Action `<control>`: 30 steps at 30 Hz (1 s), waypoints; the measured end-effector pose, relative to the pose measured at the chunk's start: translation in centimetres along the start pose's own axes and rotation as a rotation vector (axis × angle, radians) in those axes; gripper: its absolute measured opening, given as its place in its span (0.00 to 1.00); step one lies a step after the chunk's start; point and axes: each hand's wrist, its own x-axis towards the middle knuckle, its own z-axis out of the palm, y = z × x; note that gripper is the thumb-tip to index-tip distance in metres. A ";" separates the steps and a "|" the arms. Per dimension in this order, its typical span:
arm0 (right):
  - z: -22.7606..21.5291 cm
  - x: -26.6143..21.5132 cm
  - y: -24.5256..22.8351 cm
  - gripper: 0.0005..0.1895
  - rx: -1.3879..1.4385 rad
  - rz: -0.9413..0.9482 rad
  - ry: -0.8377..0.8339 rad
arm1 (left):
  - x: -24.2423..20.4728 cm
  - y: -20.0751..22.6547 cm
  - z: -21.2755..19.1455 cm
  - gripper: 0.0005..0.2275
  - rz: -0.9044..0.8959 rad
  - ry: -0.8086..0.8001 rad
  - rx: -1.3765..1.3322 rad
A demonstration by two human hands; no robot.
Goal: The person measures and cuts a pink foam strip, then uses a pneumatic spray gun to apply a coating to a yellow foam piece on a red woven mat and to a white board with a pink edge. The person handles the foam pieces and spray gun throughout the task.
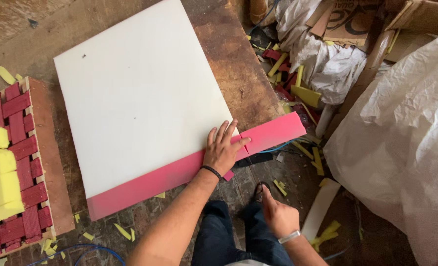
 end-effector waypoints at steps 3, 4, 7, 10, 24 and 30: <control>1.5 1.9 -0.2 0.27 -0.003 -0.008 0.005 | -0.3 0.1 0.0 0.24 -0.003 -0.011 0.023; 2.4 3.6 -0.1 0.27 -0.029 -0.012 -0.010 | -0.4 0.3 0.1 0.24 -0.004 -0.006 0.031; 5.2 7.5 0.2 0.27 -0.074 0.023 -0.020 | 0.3 0.0 0.4 0.21 -0.019 0.030 0.002; 5.8 4.0 0.9 0.30 -0.045 -0.029 0.041 | 0.3 -0.1 0.0 0.22 -0.044 -0.015 0.001; 2.2 -6.1 4.5 0.33 0.051 -0.060 0.025 | 3.4 5.6 0.7 0.24 0.087 -0.062 -0.095; 1.5 -7.4 5.8 0.33 -0.025 0.130 -0.044 | 2.7 13.0 0.9 0.26 0.255 0.076 -0.344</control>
